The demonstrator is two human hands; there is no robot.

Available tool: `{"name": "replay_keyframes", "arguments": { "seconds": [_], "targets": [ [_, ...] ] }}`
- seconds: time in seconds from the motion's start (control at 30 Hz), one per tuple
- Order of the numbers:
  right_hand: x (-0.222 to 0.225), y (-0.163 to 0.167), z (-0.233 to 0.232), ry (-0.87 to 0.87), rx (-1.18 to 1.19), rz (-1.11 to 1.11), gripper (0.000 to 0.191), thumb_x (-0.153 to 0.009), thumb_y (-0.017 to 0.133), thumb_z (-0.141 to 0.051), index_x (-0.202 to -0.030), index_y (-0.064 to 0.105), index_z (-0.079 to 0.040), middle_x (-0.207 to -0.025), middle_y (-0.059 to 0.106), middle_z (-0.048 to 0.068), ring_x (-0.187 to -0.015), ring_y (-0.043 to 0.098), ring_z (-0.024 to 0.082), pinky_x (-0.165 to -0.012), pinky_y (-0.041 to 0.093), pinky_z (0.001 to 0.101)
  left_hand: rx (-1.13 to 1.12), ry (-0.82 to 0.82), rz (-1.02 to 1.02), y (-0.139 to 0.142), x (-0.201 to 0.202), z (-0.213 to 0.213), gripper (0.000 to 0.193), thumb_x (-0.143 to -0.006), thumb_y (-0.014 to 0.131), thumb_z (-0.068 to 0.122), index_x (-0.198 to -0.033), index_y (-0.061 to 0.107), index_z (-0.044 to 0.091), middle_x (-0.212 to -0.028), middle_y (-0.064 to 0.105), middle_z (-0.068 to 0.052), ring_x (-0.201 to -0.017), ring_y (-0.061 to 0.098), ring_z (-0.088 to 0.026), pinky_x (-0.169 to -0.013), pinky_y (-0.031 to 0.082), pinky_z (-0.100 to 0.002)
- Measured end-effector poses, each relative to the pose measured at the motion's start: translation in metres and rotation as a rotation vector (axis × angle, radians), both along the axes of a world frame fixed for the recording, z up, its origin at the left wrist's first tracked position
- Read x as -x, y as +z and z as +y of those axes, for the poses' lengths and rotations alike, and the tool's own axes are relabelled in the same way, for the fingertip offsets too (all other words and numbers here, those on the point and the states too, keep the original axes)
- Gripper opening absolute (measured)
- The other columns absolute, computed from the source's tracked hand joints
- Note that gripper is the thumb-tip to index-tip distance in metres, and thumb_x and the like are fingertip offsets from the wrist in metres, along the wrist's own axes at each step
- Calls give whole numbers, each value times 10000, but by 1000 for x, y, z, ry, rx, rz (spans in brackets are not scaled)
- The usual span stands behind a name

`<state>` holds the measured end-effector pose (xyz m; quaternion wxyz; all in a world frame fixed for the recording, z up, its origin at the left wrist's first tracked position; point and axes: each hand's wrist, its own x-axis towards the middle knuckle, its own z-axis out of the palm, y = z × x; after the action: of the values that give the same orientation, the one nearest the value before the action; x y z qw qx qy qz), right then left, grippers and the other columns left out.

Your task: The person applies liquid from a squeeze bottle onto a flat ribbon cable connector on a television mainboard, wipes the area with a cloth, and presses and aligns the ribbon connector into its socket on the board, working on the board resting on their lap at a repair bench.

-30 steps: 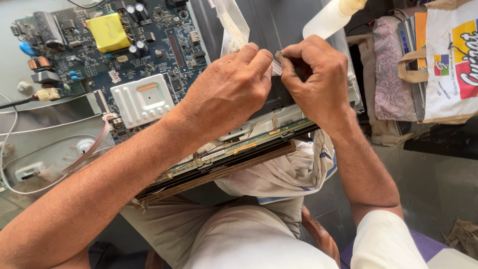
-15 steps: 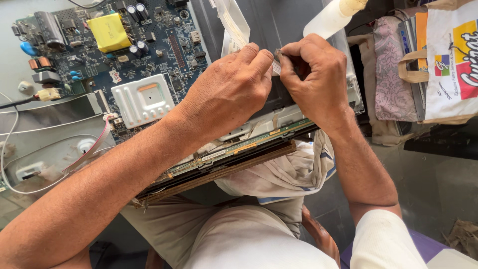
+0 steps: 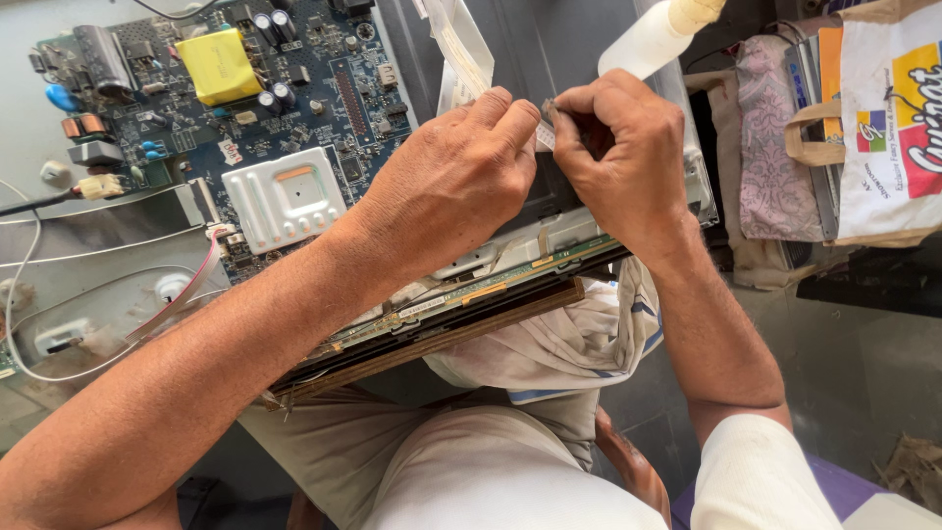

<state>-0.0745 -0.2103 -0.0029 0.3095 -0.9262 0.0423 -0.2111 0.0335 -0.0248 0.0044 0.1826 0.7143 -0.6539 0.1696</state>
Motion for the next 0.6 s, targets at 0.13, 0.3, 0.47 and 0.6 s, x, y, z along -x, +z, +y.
{"name": "replay_keyframes", "arguments": {
  "seconds": [0.13, 0.3, 0.47, 0.6],
  "targets": [
    [0, 0, 0, 10, 0, 7, 63, -987, 760, 18, -1046, 738, 20, -905, 656, 59, -723, 621, 98, -624, 492, 254, -4, -2, 31, 0, 0, 0, 201, -841, 705, 36, -993, 735, -92, -1081, 624, -134, -1091, 620, -250, -946, 577, -336],
    [-1, 0, 1, 4, -12, 11, 56, -986, 755, 21, -1040, 743, 22, -902, 655, 58, -695, 604, 98, -607, 478, 257, -36, 1, 19, 0, -1, 0, 220, -819, 704, 43, -982, 735, -101, -1066, 622, -136, -1072, 621, -251, -924, 579, -337],
    [-1, 1, 1, -8, -26, 13, 60, -989, 758, 17, -1046, 741, 23, -895, 646, 58, -699, 601, 99, -612, 476, 259, -14, 3, 14, 1, 0, 0, 213, -821, 699, 42, -984, 736, -89, -1066, 621, -132, -1082, 619, -246, -930, 576, -335],
    [-1, 2, 1, 10, -6, 11, 66, -984, 762, 16, -1047, 741, 21, -891, 644, 60, -701, 596, 104, -617, 475, 265, -3, 4, 11, 1, 0, 1, 208, -813, 697, 50, -964, 732, -88, -1082, 623, -136, -1084, 618, -248, -932, 574, -333]
  ]
}}
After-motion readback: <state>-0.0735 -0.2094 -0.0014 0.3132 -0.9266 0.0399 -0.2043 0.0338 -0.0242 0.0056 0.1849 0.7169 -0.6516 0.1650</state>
